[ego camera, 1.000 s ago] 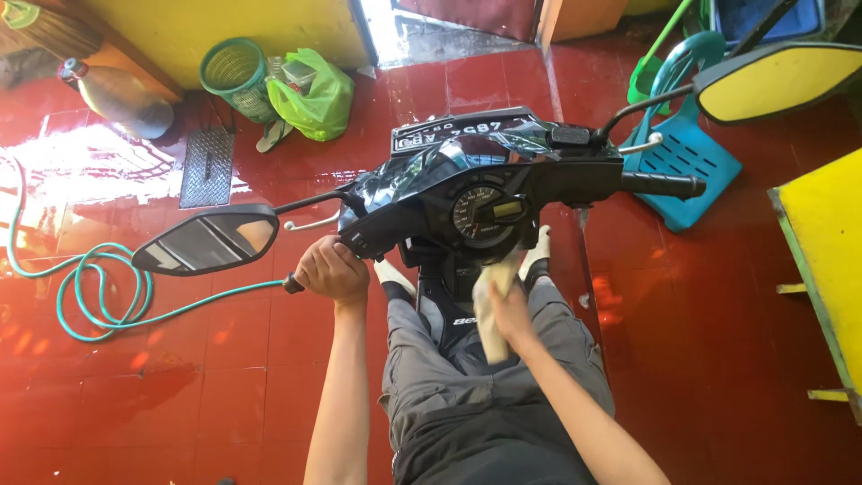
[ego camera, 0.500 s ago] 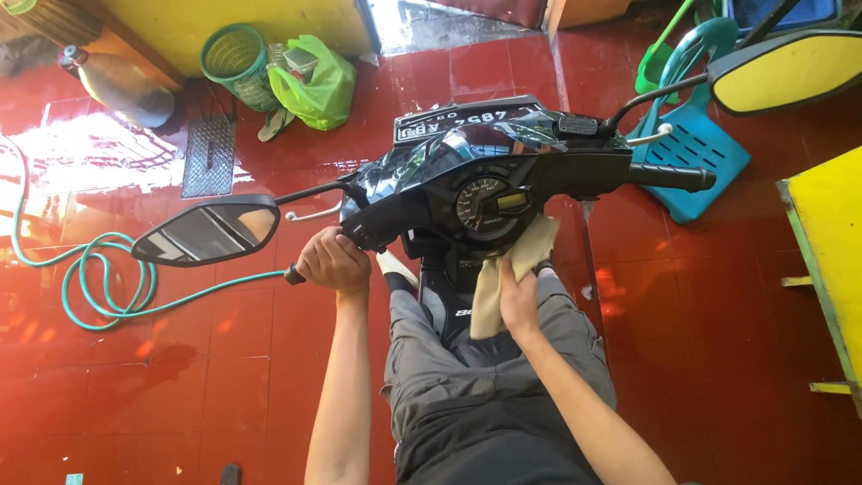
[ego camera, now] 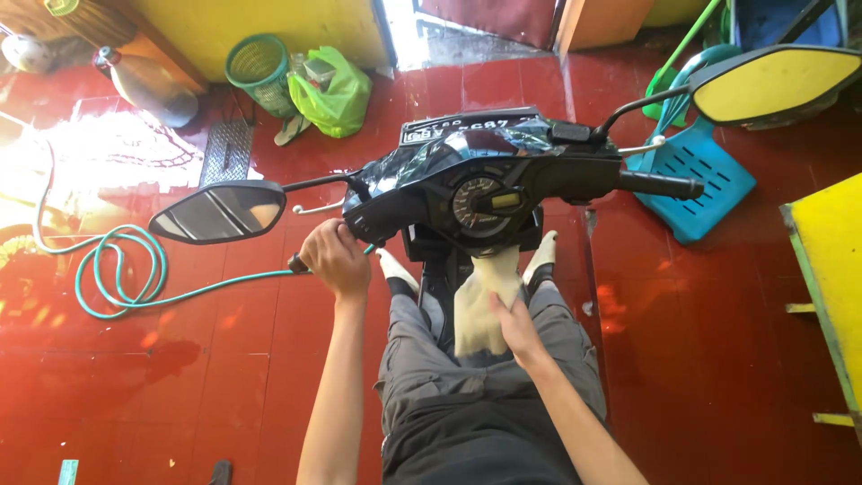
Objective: The person wipes the handlebars, dashboard, and mirrors of a black scooter using a white cloth. They move around the scooter to clean different sections, including the left and right handlebars and the central instrument panel.
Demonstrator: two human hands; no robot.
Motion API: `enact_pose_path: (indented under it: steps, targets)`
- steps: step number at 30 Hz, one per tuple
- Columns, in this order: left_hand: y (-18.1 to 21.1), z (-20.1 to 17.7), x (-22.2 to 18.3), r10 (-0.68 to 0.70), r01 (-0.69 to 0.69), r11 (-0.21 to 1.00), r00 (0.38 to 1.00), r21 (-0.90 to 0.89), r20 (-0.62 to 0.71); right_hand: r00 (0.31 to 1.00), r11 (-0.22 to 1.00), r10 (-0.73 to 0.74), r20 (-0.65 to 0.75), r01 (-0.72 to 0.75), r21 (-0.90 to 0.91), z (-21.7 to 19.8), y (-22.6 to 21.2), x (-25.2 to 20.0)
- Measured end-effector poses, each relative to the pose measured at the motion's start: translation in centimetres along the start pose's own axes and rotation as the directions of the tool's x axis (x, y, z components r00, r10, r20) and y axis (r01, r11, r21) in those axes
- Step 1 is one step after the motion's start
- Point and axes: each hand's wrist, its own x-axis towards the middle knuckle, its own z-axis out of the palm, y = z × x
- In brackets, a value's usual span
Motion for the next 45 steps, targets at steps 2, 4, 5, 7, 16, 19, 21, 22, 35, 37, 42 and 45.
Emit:
enact_pose_path:
  steps: [2,4,5,7,16,19,21,22,35,37,42,45]
  targets:
    - [3.3,-3.6,-0.2,-0.013,0.009,0.995,0.999,-0.102,-0.039,1.0,1.0,0.015,-0.003,-0.015,0.021,-0.5,-0.9,-2.5]
    - [6.6,-6.7,-2.3,-0.029,0.014,0.979,0.997,-0.205,-0.069,0.999,0.998,0.034,-0.01,-0.033,0.043,-1.5,-0.5,-4.2]
    - [8.3,-8.0,-4.5,-0.22,0.23,0.93,0.973,-0.286,0.065,0.99,0.989,0.139,-0.023,-0.138,0.061,-2.4,0.4,-4.7]
    - [10.5,-9.0,-11.3,-0.382,0.433,0.835,0.9,-0.34,0.208,0.971,0.969,0.235,-0.034,-0.232,0.083,-3.5,1.2,-5.3]
    - [14.2,-12.4,-14.8,0.086,0.927,0.199,0.307,-0.318,0.948,0.945,0.897,0.293,0.144,-0.324,0.301,-3.8,0.1,-6.4]
    - [14.0,-10.6,-16.1,0.36,0.85,-0.509,0.063,0.139,0.931,0.931,0.879,0.279,0.238,-0.347,0.328,-2.2,0.0,-5.0]
    - [14.8,-10.6,-15.6,0.244,0.698,-0.665,-0.132,0.265,0.961,0.947,0.957,0.244,0.21,-0.27,0.104,-0.9,-0.4,-4.8]
    - [15.8,-11.2,-13.7,0.241,0.694,-0.671,-0.131,0.263,0.962,0.945,0.957,0.248,0.211,-0.273,0.097,-0.4,-1.5,-5.2]
    - [17.8,-15.2,-11.5,0.065,0.494,-0.833,-0.36,0.249,0.931,0.969,0.961,0.246,0.03,-0.24,-0.135,-0.5,-1.9,-6.8]
    - [17.7,-14.8,-9.6,-0.034,0.593,-0.793,-0.277,0.143,0.96,0.992,0.98,0.121,0.024,-0.115,-0.16,-0.6,-3.4,-6.3]
    - [17.7,-15.2,-4.7,-0.137,0.701,-0.713,-0.176,0.026,0.975,0.991,0.905,-0.125,0.056,0.137,-0.403,-0.3,-7.1,-5.9]
    - [18.1,-16.7,-1.9,-0.213,0.653,-0.758,-0.241,-0.004,0.947,0.972,0.84,-0.228,0.06,0.227,-0.493,-1.0,-7.0,-5.5]
